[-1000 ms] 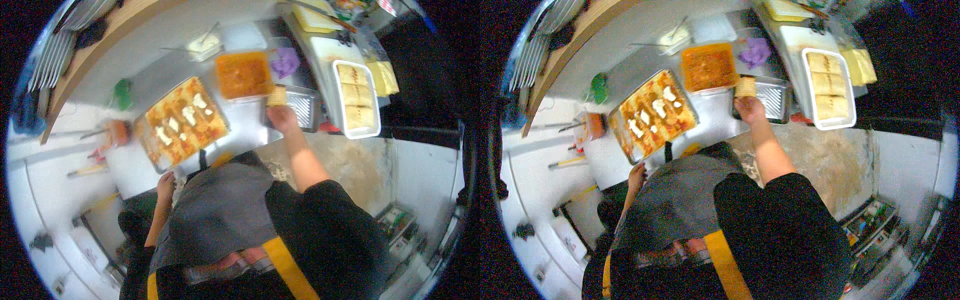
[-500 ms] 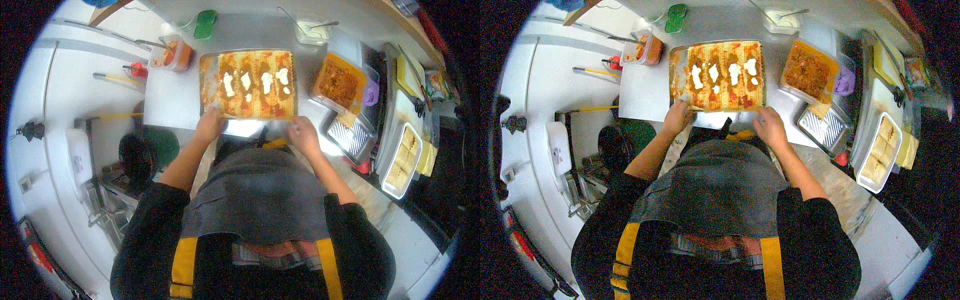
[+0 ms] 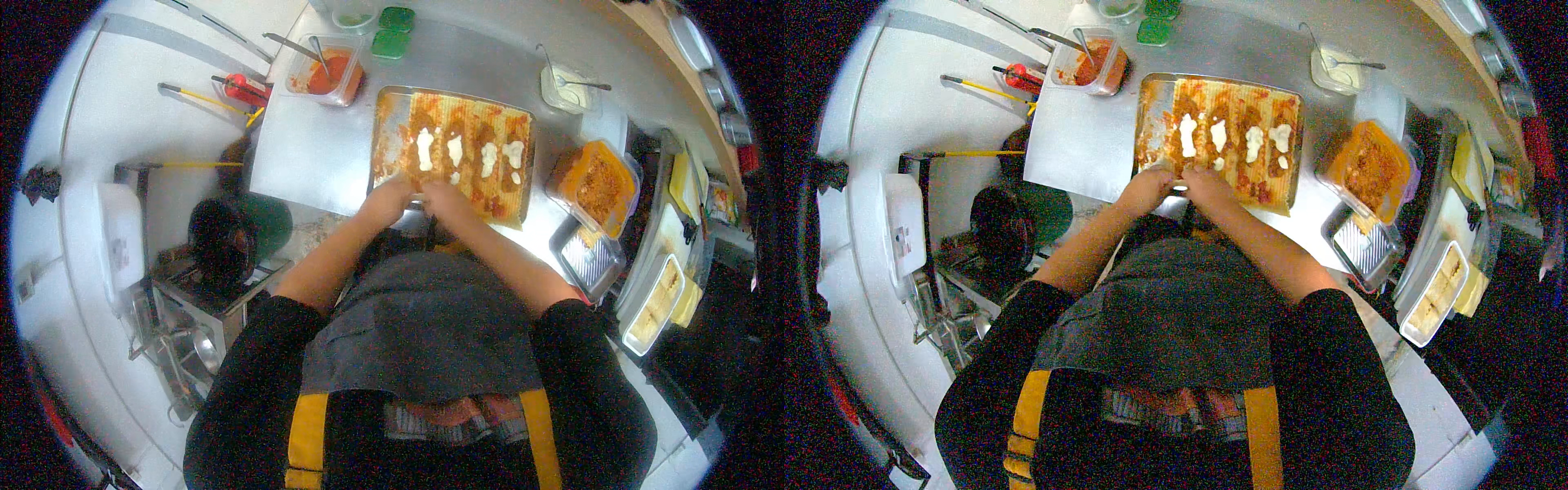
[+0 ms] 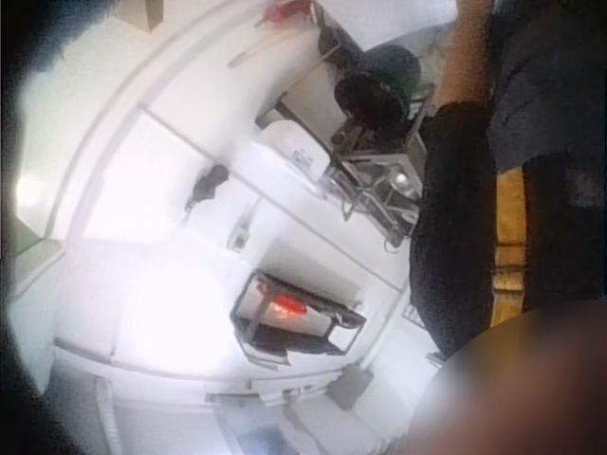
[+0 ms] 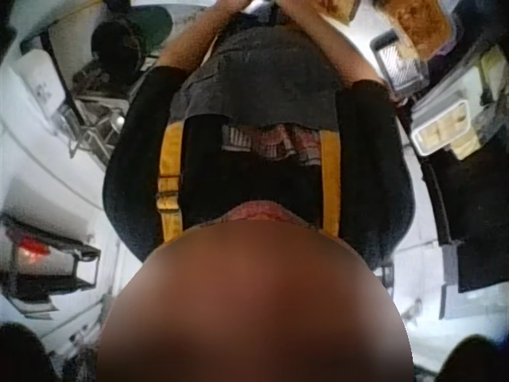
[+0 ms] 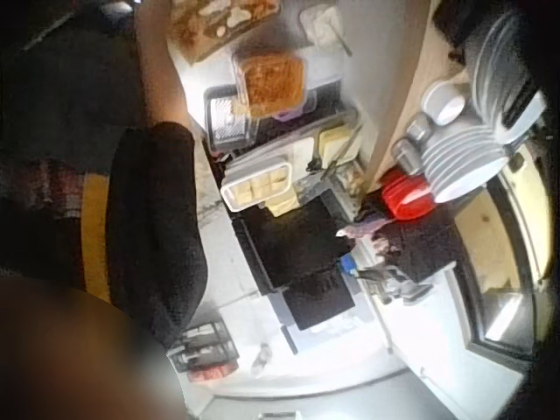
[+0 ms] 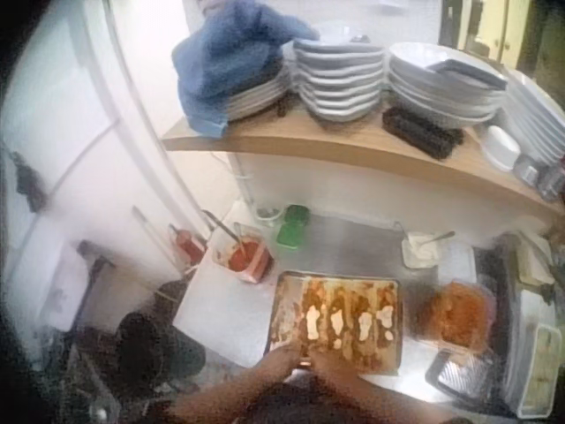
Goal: The person spreads white sauce on a tray of pasta sheets, places filling on them, and rolls each sheet into cannelloni. They then move to the stove to stir sauces in pots, add cream, and return to the prep area to wipe the counter and store containers in the refrigerator.
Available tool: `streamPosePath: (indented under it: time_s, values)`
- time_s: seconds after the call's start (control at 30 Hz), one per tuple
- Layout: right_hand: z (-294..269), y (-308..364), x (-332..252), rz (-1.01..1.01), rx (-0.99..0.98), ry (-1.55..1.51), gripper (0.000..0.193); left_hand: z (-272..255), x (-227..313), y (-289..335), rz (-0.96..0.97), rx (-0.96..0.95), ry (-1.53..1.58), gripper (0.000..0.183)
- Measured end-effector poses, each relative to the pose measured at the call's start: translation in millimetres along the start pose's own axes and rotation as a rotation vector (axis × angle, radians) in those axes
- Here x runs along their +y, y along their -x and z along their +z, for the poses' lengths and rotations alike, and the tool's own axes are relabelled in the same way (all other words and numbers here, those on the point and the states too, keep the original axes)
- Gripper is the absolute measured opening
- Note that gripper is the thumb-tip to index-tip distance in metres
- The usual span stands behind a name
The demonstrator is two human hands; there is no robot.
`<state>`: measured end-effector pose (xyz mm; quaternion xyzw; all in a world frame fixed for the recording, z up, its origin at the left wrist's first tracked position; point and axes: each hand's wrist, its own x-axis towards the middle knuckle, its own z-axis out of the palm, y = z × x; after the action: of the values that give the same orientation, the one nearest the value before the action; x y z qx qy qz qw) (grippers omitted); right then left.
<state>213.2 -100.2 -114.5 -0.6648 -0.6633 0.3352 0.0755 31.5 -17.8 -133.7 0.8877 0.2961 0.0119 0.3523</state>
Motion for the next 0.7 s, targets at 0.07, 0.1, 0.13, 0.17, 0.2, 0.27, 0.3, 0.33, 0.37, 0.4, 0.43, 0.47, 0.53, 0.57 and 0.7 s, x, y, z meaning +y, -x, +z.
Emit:
streamPosePath:
  time_s: [0.07, 0.1, 0.13, 0.17, 0.2, 0.27, 0.3, 0.33, 0.37, 0.4, 0.43, 0.47, 0.53, 0.57, 0.7]
  values:
    - [-3, -12, -3, 0.064, 0.075, -0.021, 0.021, -16, 0, -9, 0.153, 0.099, 0.026, 0.020]
    - [-6, -16, -5, 0.111, 0.102, -0.025, 0.020, -25, 0, -15, 0.140, 0.070, 0.029, 0.020]
    - [-11, -21, -6, 0.127, 0.146, -0.025, 0.020, -33, 0, -24, 0.128, 0.039, 0.033, 0.021]
    - [-17, -25, -6, 0.145, 0.190, -0.025, 0.020, -39, 0, -35, 0.073, 0.022, 0.037, 0.019]
    - [-23, -31, -7, 0.153, 0.251, -0.032, 0.020, -44, -1, -47, 0.040, -0.005, 0.021, 0.019]
    - [-34, -46, -5, 0.243, 0.234, -0.016, 0.018, -52, -9, -75, -0.022, -0.062, -0.012, 0.018]
    - [-38, -56, -3, 0.267, 0.245, 0.011, 0.017, -54, -15, -90, 0.056, -0.024, -0.028, 0.018]
    - [-42, -65, -1, 0.289, 0.256, 0.039, 0.016, -55, -21, -105, 0.050, 0.015, -0.031, 0.018]
    - [-43, -75, 0, 0.321, 0.291, 0.110, 0.017, -53, -25, -116, 0.037, 0.053, -0.031, 0.017]
    - [-42, -82, 1, 0.352, 0.322, 0.178, 0.018, -50, -28, -121, 0.001, 0.056, -0.031, 0.017]
    - [-41, -85, 1, 0.380, 0.354, 0.245, 0.019, -49, -31, -124, 0.011, 0.161, -0.021, 0.017]
    - [-38, -86, 0, 0.377, 0.370, 0.259, 0.020, -47, -33, -123, 0.003, 0.236, -0.012, 0.016]
    - [-31, -78, -2, 0.373, 0.408, 0.287, 0.022, -47, -35, -116, -0.034, 0.321, 0.025, 0.019]
    - [-26, -70, -5, 0.291, 0.376, 0.300, 0.025, -48, -35, -105, -0.066, 0.335, 0.055, 0.022]
    - [-11, -41, -15, 0.046, 0.342, 0.378, 0.037, -42, -23, -63, 0.142, 0.240, -0.046, 0.043]
